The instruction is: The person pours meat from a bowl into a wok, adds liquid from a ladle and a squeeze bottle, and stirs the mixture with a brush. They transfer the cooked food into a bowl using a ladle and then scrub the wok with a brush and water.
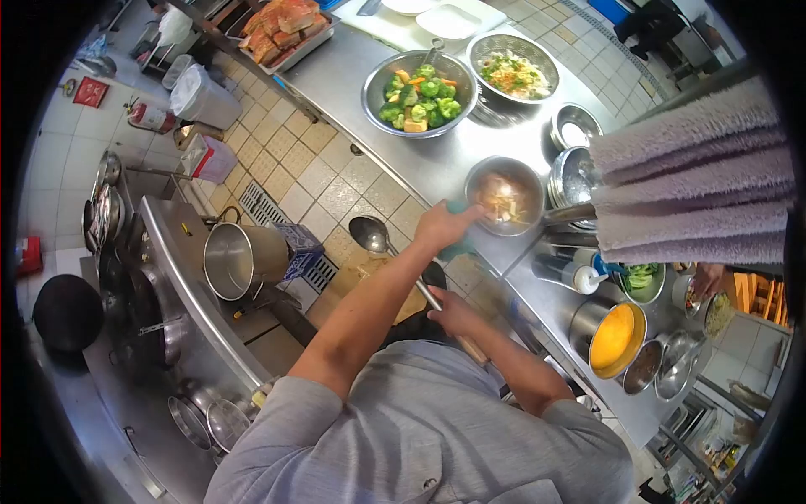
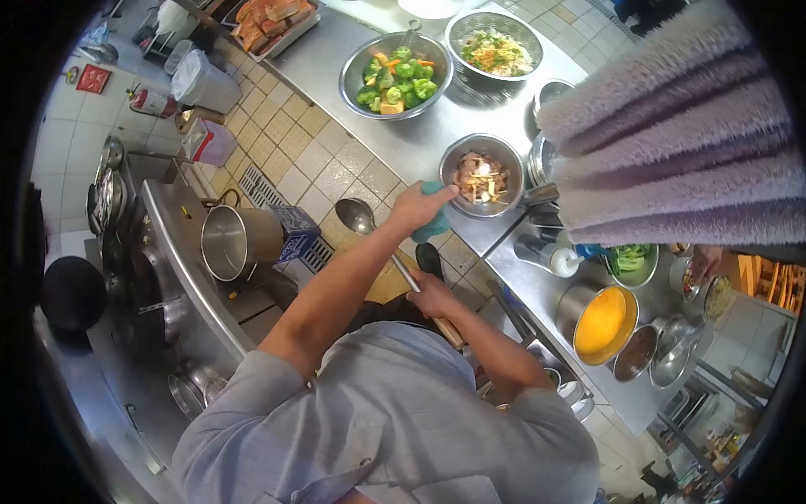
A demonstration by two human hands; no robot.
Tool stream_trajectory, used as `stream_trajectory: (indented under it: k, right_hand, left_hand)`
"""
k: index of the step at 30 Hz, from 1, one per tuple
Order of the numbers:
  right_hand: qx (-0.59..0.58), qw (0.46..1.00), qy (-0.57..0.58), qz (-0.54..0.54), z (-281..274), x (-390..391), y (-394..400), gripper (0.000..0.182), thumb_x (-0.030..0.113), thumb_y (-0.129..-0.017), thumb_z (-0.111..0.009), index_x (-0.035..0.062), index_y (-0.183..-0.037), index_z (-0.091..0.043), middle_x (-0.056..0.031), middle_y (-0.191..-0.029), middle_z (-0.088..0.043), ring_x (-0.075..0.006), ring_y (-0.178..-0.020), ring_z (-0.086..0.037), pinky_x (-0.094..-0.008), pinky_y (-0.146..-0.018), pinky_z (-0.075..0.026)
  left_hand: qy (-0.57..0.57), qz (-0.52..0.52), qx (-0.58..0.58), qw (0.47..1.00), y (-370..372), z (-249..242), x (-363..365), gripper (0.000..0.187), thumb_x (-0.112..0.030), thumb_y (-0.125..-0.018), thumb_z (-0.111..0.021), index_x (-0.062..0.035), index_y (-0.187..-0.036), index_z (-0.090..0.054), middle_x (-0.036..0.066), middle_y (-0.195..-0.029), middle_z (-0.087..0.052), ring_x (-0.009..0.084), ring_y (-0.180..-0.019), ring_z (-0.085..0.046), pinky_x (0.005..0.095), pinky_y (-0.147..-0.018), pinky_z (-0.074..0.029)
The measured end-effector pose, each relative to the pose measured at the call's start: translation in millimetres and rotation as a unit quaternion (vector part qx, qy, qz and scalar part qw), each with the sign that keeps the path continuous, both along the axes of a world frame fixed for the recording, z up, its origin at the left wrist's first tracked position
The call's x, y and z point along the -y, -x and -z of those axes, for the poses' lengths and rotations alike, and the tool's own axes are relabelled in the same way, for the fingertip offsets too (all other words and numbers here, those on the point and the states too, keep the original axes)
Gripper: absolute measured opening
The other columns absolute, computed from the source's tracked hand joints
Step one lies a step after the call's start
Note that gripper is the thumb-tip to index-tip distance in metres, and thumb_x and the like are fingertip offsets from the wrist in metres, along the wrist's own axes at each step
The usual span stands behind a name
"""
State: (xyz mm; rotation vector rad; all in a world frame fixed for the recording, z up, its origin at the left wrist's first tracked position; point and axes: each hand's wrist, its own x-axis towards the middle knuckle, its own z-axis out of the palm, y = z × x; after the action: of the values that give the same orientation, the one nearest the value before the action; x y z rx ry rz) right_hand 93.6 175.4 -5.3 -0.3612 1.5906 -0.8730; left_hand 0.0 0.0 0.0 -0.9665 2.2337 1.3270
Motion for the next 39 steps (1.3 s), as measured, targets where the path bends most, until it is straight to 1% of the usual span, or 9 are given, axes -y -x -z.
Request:
stream_trajectory:
  k: [2,11,15,22,25,28,35,36,39]
  right_hand:
    - [0.000,0.999,0.022,0.026,2.8,10.4,-13.9,0.069,0.011,-0.091,-0.067,0.0108,-0.156,-0.044,-0.0081,-0.068,-0.057,-0.0214,-0.049,-0.060,-0.0398,-0.047,-0.049]
    - [-0.022,0.999,-0.027,0.028,21.2,47.5,4.3,0.065,0.004,-0.086,-0.067,0.0037,-0.149,-0.051,-0.0043,-0.063,-0.052,-0.0165,-0.043,-0.052,-0.0341,-0.041,-0.042]
    - [0.057,0.997,-0.007,0.054,26.0,81.3,-13.5,0.052,0.001,-0.084,-0.065,-0.0033,-0.135,-0.057,-0.0033,-0.064,-0.054,-0.0139,-0.041,-0.049,-0.0312,-0.038,-0.040]
    - [0.067,0.995,0.062,-0.036,4.9,220.1,-99.6,0.069,-0.001,-0.092,-0.059,0.0106,-0.158,-0.041,-0.0012,-0.064,-0.051,-0.0110,-0.039,-0.044,-0.0276,-0.034,-0.035]
    - [-0.309,0.889,0.218,-0.257,2.8,322.2,-142.6,0.072,0.006,-0.089,-0.062,0.0070,-0.158,-0.039,-0.0149,-0.089,-0.069,-0.0287,-0.074,-0.068,-0.0418,-0.065,-0.055]
    - [-0.331,0.881,0.128,-0.313,12.8,431.5,-191.3,0.073,0.016,-0.087,-0.062,0.0047,-0.156,-0.042,-0.0285,-0.129,-0.067,-0.0458,-0.125,-0.062,-0.0497,-0.106,-0.049]
    - [-0.387,0.819,0.027,-0.422,73.5,588.5,-264.8,0.043,0.016,-0.090,-0.058,-0.0018,-0.129,-0.061,-0.0297,-0.129,-0.067,-0.0445,-0.124,-0.063,-0.0505,-0.102,-0.052]
    - [-0.401,0.809,0.071,-0.424,147.6,609.1,-261.6,0.033,0.016,-0.090,-0.058,-0.0037,-0.114,-0.067,-0.0263,-0.110,-0.074,-0.0422,-0.101,-0.073,-0.0489,-0.084,-0.058]
    - [-0.136,0.918,0.031,-0.371,143.3,623.1,-266.3,0.020,0.014,-0.089,-0.059,-0.0041,-0.094,-0.067,-0.0196,-0.080,-0.072,-0.0354,-0.067,-0.070,-0.0476,-0.060,-0.056]
  left_hand:
    - [0.121,-0.046,-0.051,0.990,-16.3,-3.8,0.9,0.055,-0.051,-0.081,-0.074,0.0002,-0.100,-0.077,0.018,-0.091,-0.076,0.0296,-0.085,-0.074,0.0400,-0.082,-0.057]
    - [-0.021,-0.255,-0.160,0.953,-80.7,22.3,37.0,0.036,-0.034,-0.076,-0.074,-0.0007,-0.091,-0.076,0.020,-0.083,-0.074,0.0286,-0.079,-0.071,0.0406,-0.077,-0.055]
    - [-0.091,-0.338,-0.253,0.902,-213.6,-20.7,102.6,0.029,-0.025,-0.080,-0.074,0.0008,-0.094,-0.074,0.012,-0.084,-0.072,0.0207,-0.078,-0.066,0.0354,-0.075,-0.053]
    - [-0.143,-0.569,-0.339,0.735,-514.2,-71.5,148.6,0.024,-0.012,-0.087,-0.073,-0.0004,-0.107,-0.070,0.003,-0.090,-0.069,0.0115,-0.079,-0.065,0.0283,-0.073,-0.052]
    - [-0.054,-0.697,-0.309,0.645,-609.5,-66.9,127.8,0.026,-0.018,-0.085,-0.076,0.0009,-0.102,-0.070,0.003,-0.088,-0.070,0.0122,-0.074,-0.064,0.0276,-0.067,-0.051]
    - [-0.037,-0.764,-0.308,0.566,-674.5,-89.2,101.2,0.028,-0.016,-0.085,-0.073,0.0011,-0.106,-0.067,0.005,-0.094,-0.069,0.0142,-0.079,-0.065,0.0288,-0.070,-0.051]
    - [0.078,-0.906,-0.208,0.361,-750.2,-89.6,6.2,0.032,-0.017,-0.084,-0.072,-0.0019,-0.112,-0.067,0.008,-0.101,-0.070,0.0217,-0.086,-0.070,0.0367,-0.077,-0.056]
    - [0.092,-0.926,-0.186,0.315,-747.3,-98.6,-6.7,0.032,-0.018,-0.084,-0.073,-0.0026,-0.111,-0.067,0.008,-0.100,-0.070,0.0220,-0.085,-0.070,0.0369,-0.076,-0.057]
    - [0.122,-0.949,-0.176,0.231,-745.6,-125.1,-38.2,0.030,-0.018,-0.081,-0.074,-0.0019,-0.105,-0.068,0.008,-0.095,-0.069,0.0228,-0.085,-0.069,0.0376,-0.076,-0.056]
